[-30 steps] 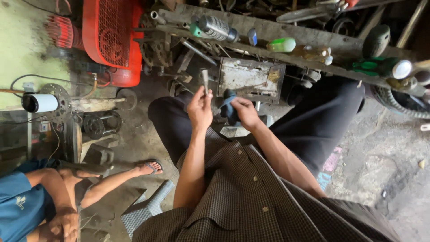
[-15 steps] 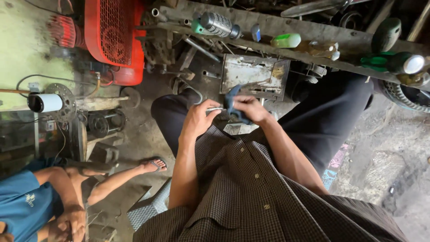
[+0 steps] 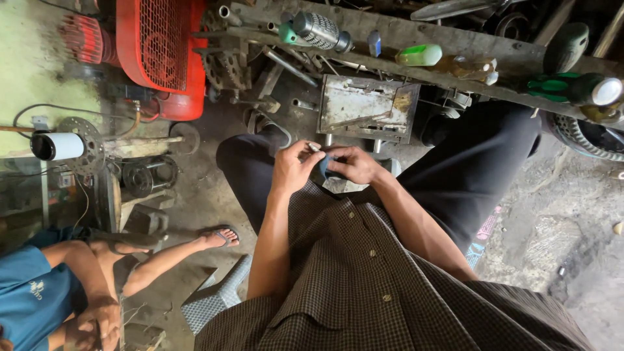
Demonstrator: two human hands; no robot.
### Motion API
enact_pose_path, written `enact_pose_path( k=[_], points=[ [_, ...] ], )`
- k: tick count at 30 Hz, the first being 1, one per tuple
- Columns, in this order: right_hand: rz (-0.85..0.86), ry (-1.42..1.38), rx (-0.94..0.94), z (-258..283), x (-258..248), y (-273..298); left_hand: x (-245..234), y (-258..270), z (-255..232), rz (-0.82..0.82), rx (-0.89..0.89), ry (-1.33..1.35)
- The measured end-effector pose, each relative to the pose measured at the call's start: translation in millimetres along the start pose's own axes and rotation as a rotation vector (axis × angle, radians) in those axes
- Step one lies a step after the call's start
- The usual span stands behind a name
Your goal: The person sits on the floor and cleans a small metal rod using a dark cloth. They repeatedly wipe the rod and then place it on a nearby metal rack before picking up another rod to continue the cleaning process.
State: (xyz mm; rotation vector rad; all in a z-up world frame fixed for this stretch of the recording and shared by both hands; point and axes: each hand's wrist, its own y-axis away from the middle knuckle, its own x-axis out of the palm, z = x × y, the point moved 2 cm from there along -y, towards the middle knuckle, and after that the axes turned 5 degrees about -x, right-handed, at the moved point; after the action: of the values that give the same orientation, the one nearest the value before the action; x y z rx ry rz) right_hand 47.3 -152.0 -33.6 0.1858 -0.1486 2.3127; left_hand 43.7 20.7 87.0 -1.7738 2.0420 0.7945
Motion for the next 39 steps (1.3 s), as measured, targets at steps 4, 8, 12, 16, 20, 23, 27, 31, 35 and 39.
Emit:
enact_pose_path(
  k=[4,8,12,16,20,23,27,31,35,39],
  points=[
    [-0.123,0.202,-0.048,8.8,0.8,-4.0,7.5,-0.3,15.3,-0.163,-0.112,-0.001],
    [-0.153,0.202,-0.002,8.6,5.6,-3.3,25.6,1.0,46.6,-0.331,-0.149,0.062],
    [-0.134,0.142,0.048,-12.0,6.0,-0.9,36.3,0.6,67.6,-0.364,-0.161,0.256],
    [-0.078,-0.383,0.174,-26.7,5.5,3.4,27.4,-1.0,56.8,-0.172,-0.093,0.495],
    [-0.027,-0.206,0.2,-16.3,6.9,0.4,16.8,0.3,38.9,-0.082,-0.102,0.503],
    [-0.011,-0.379,0.164,-19.0,12.1,-0.2,17.0,-1.3,41.7,-0.032,-0.13,0.472],
    [-0.064,-0.298,0.155,-23.9,16.8,-0.9,13.7,-6.7,63.3,-0.202,-0.245,0.551],
    [-0.152,0.021,0.124,-22.6,17.6,-4.0,16.7,-14.9,94.2,-0.387,-0.213,0.617],
    [-0.223,0.044,0.105,-24.8,15.7,-1.4,29.6,-10.6,95.9,-0.462,-0.231,0.633],
    [-0.261,0.277,0.231,-10.7,10.0,-4.2,47.4,-6.7,62.6,-0.281,-0.34,0.815]
  ],
)
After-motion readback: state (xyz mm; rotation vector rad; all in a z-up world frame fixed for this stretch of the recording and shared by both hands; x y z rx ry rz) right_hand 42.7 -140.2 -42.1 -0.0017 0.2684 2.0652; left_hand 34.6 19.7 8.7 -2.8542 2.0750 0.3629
